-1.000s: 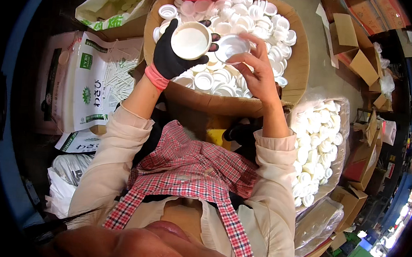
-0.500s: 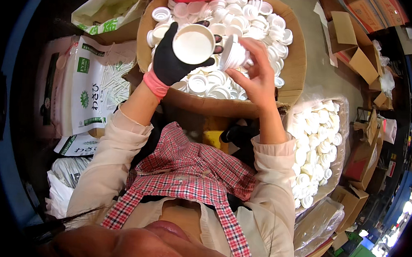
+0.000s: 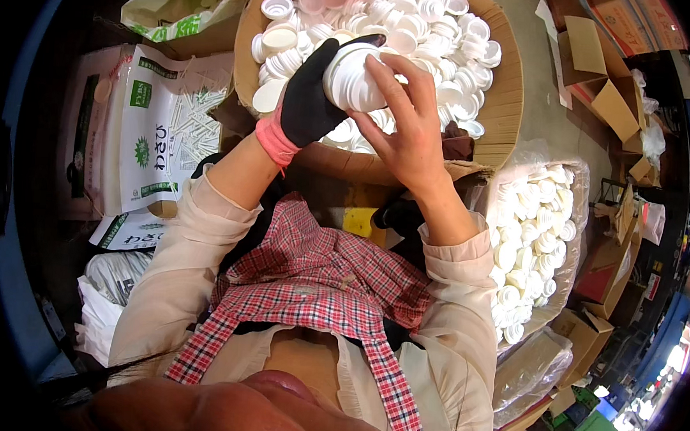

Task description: The person sits on the floor and repeatedly picks up white plastic cup bases and lids from a large cardboard box. They fit the lids onto the bases one by one and place the assembled cups into a separate pile or box.

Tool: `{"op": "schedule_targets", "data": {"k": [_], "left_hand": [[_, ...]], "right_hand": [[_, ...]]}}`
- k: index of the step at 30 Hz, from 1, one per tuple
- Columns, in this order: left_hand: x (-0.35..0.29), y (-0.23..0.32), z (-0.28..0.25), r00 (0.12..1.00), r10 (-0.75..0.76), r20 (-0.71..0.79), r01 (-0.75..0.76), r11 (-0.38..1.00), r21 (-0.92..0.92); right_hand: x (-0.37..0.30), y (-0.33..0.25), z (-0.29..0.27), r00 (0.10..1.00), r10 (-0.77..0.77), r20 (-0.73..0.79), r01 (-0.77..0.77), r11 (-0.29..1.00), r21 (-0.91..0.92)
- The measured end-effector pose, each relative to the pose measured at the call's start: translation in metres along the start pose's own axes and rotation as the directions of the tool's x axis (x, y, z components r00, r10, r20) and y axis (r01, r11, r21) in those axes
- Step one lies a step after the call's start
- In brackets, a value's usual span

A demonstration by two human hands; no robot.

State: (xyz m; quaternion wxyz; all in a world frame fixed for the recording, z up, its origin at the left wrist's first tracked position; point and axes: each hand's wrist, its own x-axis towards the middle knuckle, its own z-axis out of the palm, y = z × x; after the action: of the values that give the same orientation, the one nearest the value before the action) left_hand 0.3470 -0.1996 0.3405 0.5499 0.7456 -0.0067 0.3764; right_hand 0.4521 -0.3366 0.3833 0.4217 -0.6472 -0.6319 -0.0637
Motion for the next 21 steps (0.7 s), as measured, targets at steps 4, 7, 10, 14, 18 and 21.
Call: {"op": "schedule_targets", "data": {"k": [4,7,10,14,18,21], "left_hand": [[-0.003,0.000,-0.002,1.000,-0.001,-0.007,0.001,1.000,-0.010],[-0.002,0.004,-0.002,1.000,0.018,-0.009,-0.017,0.995,0.097],[-0.005,0.003,-0.004,1.000,-0.024,0.009,0.023,0.997,0.067],[0.001,0.018,-0.001,0.866,-0.456,0.205,0.448,0.529,-0.721],[0.005,0.016,0.006,0.891,-0.416,0.183,0.429,0.638,-0.639],[0.005,0.019,0.016,0.891,-0.407,0.200,0.440,0.669,-0.599]], "right_hand": [[0.000,0.000,0.002,1.000,0.001,0.015,0.000,1.000,-0.009],[0.000,0.001,0.003,1.000,0.006,0.018,-0.006,1.000,-0.003],[0.000,-0.001,0.003,1.000,0.006,0.015,-0.006,1.000,-0.009],[0.000,0.000,0.004,1.000,-0.006,0.017,0.007,0.999,-0.038],[-0.004,0.004,0.008,0.930,0.363,-0.054,-0.282,0.800,0.529],[0.000,0.019,0.016,0.704,0.701,0.116,-0.513,0.390,0.765]]}}
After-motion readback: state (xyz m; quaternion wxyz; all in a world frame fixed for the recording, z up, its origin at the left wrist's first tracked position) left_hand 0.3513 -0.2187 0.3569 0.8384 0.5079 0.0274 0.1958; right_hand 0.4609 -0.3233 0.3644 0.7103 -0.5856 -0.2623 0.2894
